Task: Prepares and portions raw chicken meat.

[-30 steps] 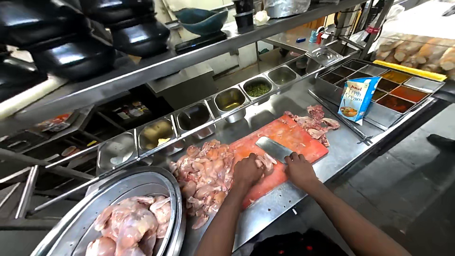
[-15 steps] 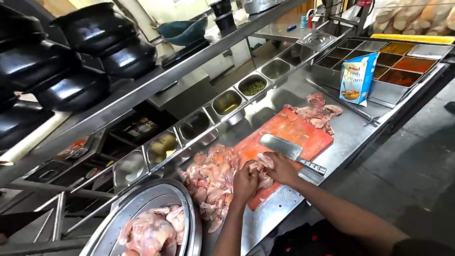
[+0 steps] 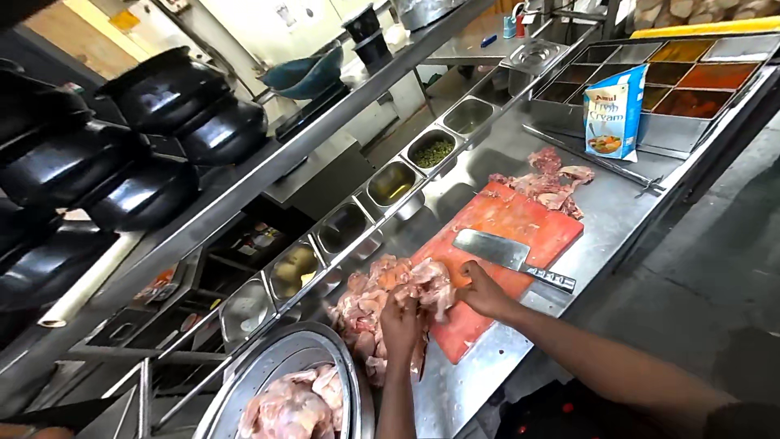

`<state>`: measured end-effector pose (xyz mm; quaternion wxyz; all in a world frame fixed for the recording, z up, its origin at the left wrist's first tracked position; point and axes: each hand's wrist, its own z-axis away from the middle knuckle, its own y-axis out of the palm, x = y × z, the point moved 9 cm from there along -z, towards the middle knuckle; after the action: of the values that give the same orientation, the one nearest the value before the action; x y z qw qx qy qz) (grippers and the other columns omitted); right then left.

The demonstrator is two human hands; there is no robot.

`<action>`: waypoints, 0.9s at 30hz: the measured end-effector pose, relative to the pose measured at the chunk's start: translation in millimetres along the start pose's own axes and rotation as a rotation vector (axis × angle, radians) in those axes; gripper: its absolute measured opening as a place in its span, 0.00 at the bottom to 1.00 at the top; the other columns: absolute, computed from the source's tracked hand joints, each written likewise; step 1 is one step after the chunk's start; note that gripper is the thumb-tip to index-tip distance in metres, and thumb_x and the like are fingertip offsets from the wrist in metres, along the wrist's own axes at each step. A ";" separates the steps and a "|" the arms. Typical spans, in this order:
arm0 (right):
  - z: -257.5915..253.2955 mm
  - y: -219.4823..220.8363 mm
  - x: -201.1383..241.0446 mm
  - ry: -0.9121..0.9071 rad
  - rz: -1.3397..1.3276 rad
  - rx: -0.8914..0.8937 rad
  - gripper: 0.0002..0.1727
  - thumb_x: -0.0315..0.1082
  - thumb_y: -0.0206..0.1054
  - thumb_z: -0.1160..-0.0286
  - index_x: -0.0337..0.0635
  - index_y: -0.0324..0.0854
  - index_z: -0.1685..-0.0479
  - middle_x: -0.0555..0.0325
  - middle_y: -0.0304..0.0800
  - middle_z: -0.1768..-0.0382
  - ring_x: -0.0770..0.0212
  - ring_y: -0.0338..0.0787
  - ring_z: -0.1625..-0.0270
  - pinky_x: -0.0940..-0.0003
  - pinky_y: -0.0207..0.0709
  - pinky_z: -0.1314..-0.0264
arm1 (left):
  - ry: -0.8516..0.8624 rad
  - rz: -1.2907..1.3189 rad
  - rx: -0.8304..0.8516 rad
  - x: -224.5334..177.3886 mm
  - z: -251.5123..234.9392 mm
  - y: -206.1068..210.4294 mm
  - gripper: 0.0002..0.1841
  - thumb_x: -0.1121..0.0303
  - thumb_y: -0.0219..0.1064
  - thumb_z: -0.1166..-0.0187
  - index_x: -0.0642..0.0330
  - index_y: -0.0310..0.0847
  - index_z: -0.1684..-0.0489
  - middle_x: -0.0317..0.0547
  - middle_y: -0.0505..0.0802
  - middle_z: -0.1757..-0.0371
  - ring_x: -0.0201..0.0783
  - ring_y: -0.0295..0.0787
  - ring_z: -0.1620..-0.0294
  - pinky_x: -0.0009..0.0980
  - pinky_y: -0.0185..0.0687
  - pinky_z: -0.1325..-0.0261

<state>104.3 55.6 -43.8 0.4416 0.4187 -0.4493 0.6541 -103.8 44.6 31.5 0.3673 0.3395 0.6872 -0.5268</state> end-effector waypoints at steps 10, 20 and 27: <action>2.1 9.1 -34.9 0.176 -0.549 0.325 0.40 0.28 0.72 0.34 0.54 0.60 0.18 0.45 0.87 0.49 0.52 0.90 0.56 0.55 0.85 0.59 | 0.192 0.251 0.323 -29.7 34.6 60.2 0.12 0.76 0.63 0.18 0.67 0.85 0.41 0.47 0.96 0.55 0.37 0.95 0.62 0.36 0.95 0.55; 15.8 -16.5 -35.8 0.155 0.034 -0.043 0.41 0.53 0.83 0.38 0.41 0.72 0.28 0.40 0.89 0.47 0.42 0.92 0.45 0.39 0.83 0.40 | -0.042 0.107 0.021 -3.7 12.3 30.5 0.10 0.77 0.65 0.17 0.71 0.84 0.44 0.50 0.96 0.65 0.40 0.97 0.69 0.39 0.98 0.61; 20.7 -25.7 -33.7 0.101 0.154 -0.068 0.38 0.47 0.81 0.37 0.42 0.74 0.27 0.40 0.88 0.41 0.40 0.89 0.38 0.36 0.80 0.35 | -0.075 0.129 -0.309 -16.1 -13.8 -56.8 0.12 0.74 0.62 0.14 0.75 0.79 0.42 0.56 0.94 0.61 0.43 0.94 0.65 0.42 0.94 0.57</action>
<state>140.7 34.3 -64.9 0.4261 0.3340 -0.4792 0.6909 -146.3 44.7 74.7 0.4735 0.3025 0.7226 -0.4026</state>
